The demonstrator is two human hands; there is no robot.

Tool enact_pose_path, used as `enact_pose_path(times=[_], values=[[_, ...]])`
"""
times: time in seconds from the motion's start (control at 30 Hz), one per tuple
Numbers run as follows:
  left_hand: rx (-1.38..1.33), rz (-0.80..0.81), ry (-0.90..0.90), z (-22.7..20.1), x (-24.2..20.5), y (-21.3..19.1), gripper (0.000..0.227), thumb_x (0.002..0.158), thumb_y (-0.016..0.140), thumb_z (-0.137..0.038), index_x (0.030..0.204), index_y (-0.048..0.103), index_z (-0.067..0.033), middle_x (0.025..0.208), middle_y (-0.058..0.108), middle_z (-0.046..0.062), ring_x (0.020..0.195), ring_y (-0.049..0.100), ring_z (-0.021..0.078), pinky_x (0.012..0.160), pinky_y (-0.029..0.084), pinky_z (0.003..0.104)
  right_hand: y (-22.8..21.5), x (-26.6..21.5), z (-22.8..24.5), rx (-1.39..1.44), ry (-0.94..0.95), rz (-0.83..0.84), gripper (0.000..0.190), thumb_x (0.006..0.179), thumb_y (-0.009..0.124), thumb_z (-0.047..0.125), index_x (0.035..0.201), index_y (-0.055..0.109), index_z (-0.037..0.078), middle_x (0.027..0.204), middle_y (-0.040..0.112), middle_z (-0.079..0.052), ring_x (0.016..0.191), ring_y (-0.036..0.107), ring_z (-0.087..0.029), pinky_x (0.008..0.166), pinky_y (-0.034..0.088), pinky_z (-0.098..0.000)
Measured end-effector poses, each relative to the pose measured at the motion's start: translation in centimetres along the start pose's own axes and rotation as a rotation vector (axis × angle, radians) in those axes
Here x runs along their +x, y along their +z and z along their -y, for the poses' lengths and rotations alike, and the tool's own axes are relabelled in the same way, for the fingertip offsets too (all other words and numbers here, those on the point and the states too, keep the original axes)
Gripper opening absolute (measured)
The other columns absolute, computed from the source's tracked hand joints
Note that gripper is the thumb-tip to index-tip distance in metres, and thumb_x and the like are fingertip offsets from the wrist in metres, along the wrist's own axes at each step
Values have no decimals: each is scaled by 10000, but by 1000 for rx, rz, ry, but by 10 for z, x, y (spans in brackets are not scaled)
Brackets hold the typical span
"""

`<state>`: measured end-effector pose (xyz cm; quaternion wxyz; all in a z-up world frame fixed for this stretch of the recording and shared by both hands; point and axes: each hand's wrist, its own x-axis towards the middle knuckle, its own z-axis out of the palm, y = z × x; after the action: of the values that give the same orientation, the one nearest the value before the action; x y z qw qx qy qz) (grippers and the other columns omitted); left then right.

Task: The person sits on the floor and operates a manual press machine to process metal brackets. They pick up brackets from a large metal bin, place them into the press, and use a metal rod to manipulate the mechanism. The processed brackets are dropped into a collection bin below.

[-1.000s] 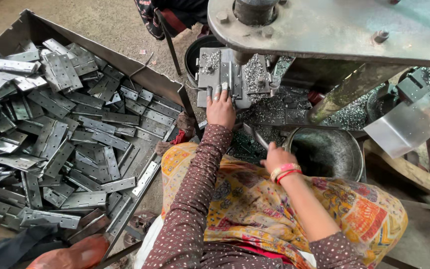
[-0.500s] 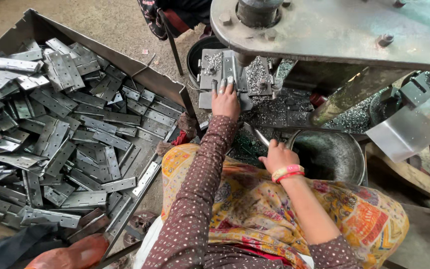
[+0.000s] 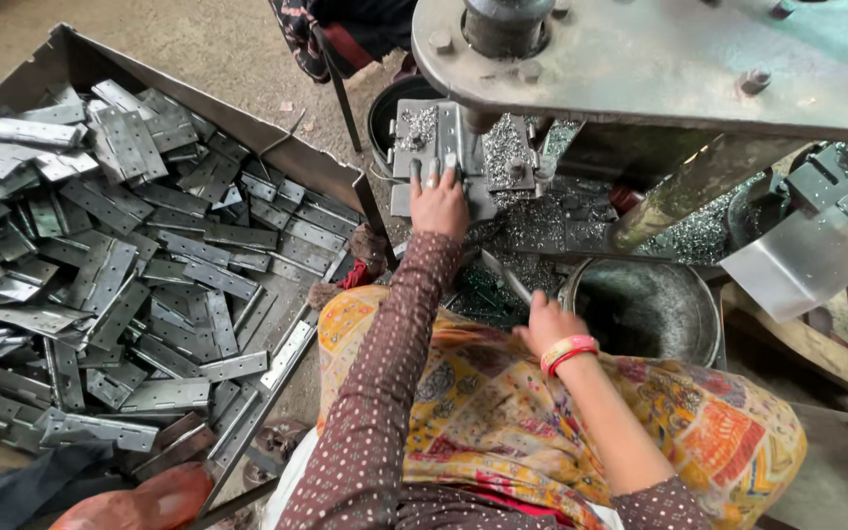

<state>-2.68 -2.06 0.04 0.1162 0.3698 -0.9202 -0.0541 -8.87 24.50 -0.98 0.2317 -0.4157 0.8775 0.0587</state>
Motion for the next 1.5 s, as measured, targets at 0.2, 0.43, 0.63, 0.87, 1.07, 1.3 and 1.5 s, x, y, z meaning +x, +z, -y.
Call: enact_pose_path(times=[0.2, 0.43, 0.63, 0.87, 1.07, 1.3, 1.5], values=[[28, -52, -17, 11, 35, 9, 281, 988, 504, -186, 1008, 775, -113, 1419, 588, 73, 1384, 512, 290, 1177, 200, 576, 7, 8, 2, -41, -4, 35, 748, 822, 793, 521, 1260, 436, 30, 1176, 640, -273, 1074, 684, -424, 919, 575, -469], [-83, -74, -27, 9, 29, 6, 209, 961, 575, -168, 984, 780, -136, 1326, 649, 75, 1248, 647, 258, 1186, 323, 524, 63, 27, -16, 10, 3, 67, 765, 828, 813, 411, 1326, 383, 20, 1358, 503, -334, 1142, 620, -485, 969, 536, -504], [-26, 58, 33, 8, 29, -8, 257, 977, 517, -167, 968, 766, -105, 1414, 587, 109, 1304, 556, 245, 1239, 219, 573, -14, 2, 3, -79, 6, 53, 706, 874, 756, 479, 1287, 428, 10, 1211, 651, -276, 1052, 690, -451, 899, 582, -510], [-79, -62, 38, 13, 24, 0, 259, 959, 518, -149, 948, 765, -74, 1413, 583, 117, 1394, 461, 302, 1182, 284, 570, 37, 23, -10, -69, 52, 140, 748, 841, 781, 476, 1315, 428, 18, 1273, 597, -290, 1139, 633, -451, 947, 548, -496], [-189, -25, -6, 7, 10, -9, 246, 987, 541, -208, 913, 759, -117, 1327, 638, 54, 1220, 601, 263, 1180, 360, 530, 128, 59, -48, 20, 65, 143, 887, 801, 827, 444, 1417, 353, 18, 1375, 494, -341, 1269, 538, -473, 1039, 488, -479], [-260, -537, 6, 66, -57, -45, 296, 842, 588, -139, 1120, 665, -76, 1237, 648, 90, 1114, 680, 275, 973, 482, 434, 45, 2, -31, -56, 14, -218, 551, 917, 714, 449, 1216, 534, 22, 1081, 682, -270, 931, 703, -486, 796, 579, -569], [-124, -372, -560, 222, -152, -6, 389, 906, 567, -82, 1286, 646, -121, 1292, 623, 120, 993, 670, 284, 845, 560, 412, -3, -4, -10, -263, -35, -421, 524, 959, 681, 532, 1147, 575, 54, 972, 721, -227, 846, 720, -456, 726, 584, -549]])
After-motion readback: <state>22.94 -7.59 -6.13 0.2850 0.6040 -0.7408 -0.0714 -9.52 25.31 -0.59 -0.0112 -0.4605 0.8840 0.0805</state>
